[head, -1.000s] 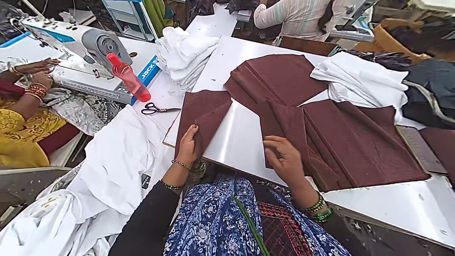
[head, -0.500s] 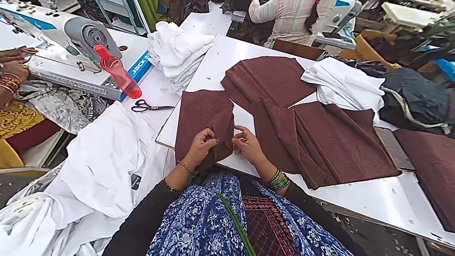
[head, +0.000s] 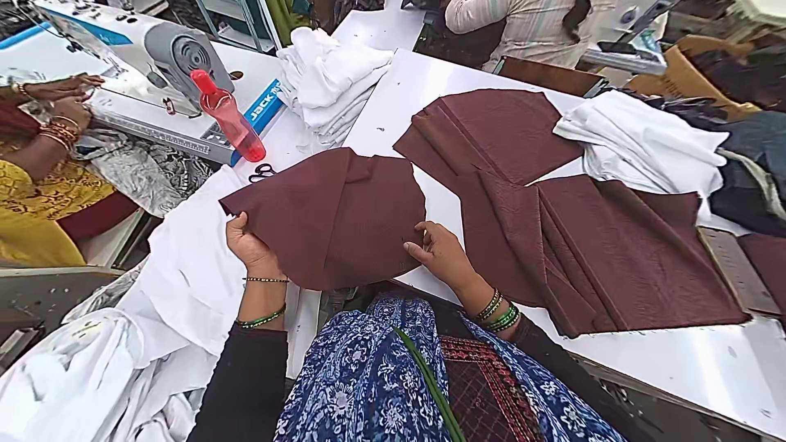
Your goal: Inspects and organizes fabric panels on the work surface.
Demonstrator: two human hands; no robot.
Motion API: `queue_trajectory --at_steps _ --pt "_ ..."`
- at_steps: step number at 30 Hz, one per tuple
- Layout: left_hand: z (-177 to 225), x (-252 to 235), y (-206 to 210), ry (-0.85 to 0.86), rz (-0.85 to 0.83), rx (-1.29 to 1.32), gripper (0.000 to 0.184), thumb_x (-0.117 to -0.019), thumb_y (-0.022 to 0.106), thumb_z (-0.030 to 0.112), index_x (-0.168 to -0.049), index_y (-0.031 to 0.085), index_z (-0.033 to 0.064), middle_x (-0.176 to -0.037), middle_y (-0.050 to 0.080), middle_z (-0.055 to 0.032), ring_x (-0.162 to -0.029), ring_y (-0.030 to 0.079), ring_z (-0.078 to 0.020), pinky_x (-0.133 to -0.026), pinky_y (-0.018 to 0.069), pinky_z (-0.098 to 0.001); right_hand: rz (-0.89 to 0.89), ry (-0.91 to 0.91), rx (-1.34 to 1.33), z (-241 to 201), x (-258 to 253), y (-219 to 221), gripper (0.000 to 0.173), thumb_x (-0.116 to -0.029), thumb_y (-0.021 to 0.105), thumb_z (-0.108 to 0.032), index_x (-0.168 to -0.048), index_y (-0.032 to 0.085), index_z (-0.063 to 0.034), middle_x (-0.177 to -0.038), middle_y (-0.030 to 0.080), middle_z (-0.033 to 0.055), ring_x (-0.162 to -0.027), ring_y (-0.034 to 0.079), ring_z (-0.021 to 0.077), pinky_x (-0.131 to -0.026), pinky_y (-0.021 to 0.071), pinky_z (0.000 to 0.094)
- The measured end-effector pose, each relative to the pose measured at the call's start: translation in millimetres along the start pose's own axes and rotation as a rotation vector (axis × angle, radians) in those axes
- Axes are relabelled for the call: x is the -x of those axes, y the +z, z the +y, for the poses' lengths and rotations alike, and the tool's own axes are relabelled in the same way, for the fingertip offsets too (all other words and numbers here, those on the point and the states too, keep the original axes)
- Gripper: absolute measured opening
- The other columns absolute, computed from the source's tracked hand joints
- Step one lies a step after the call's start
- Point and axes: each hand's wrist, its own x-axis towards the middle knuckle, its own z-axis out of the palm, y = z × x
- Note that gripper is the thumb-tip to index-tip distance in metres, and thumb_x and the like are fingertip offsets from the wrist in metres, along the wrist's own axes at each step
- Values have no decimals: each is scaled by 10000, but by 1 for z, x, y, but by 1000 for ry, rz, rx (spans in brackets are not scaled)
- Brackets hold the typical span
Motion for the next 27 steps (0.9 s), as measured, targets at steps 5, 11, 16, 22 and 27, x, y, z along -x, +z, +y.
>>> queue_trajectory --at_steps 5,11,16,22,27 --pt "-12 15 10 19 -116 -132 331 -987 260 29 -1096 546 156 -959 683 65 -913 671 -38 -839 570 -274 -74 103 166 -16 -4 2 571 -979 607 -324 -1425 497 13 -1276 595 247 -1056 653 362 -914 521 497" --pt "-48 47 31 -277 -545 -478 204 -931 460 -43 -1038 580 83 -927 657 47 -867 643 -24 -812 557 -260 -2 51 96 -7 -3 -2 416 -972 466 -52 -1367 559 44 -1059 671 224 -913 649 312 -867 510 451" --pt "-68 57 48 -274 -911 -1042 79 -966 565 62 -1016 576 2 -833 578 -93 -754 559 -171 -714 460 -372 74 158 -469 14 0 -8 313 -984 481 11 -1278 585 38 -761 583 18 -523 508 41 -497 445 199" --pt "-73 69 79 -174 -1182 -1402 700 -982 607 145 -1596 283 66 -1420 570 -217 -1112 663 -344 -973 515 -510 14 197 -181 10 2 -18 283 -1051 550 -211 -1195 647 13 -911 669 89 -663 621 114 -636 534 274" --pt "-84 75 88 -84 -1251 -1515 680 -991 560 64 -1609 277 67 -1399 588 -233 -1266 594 -396 -1070 452 -537 -109 235 284 -13 -1 -14 476 -1016 556 -397 -1249 593 17 -1225 619 228 -1148 631 366 -949 496 531"
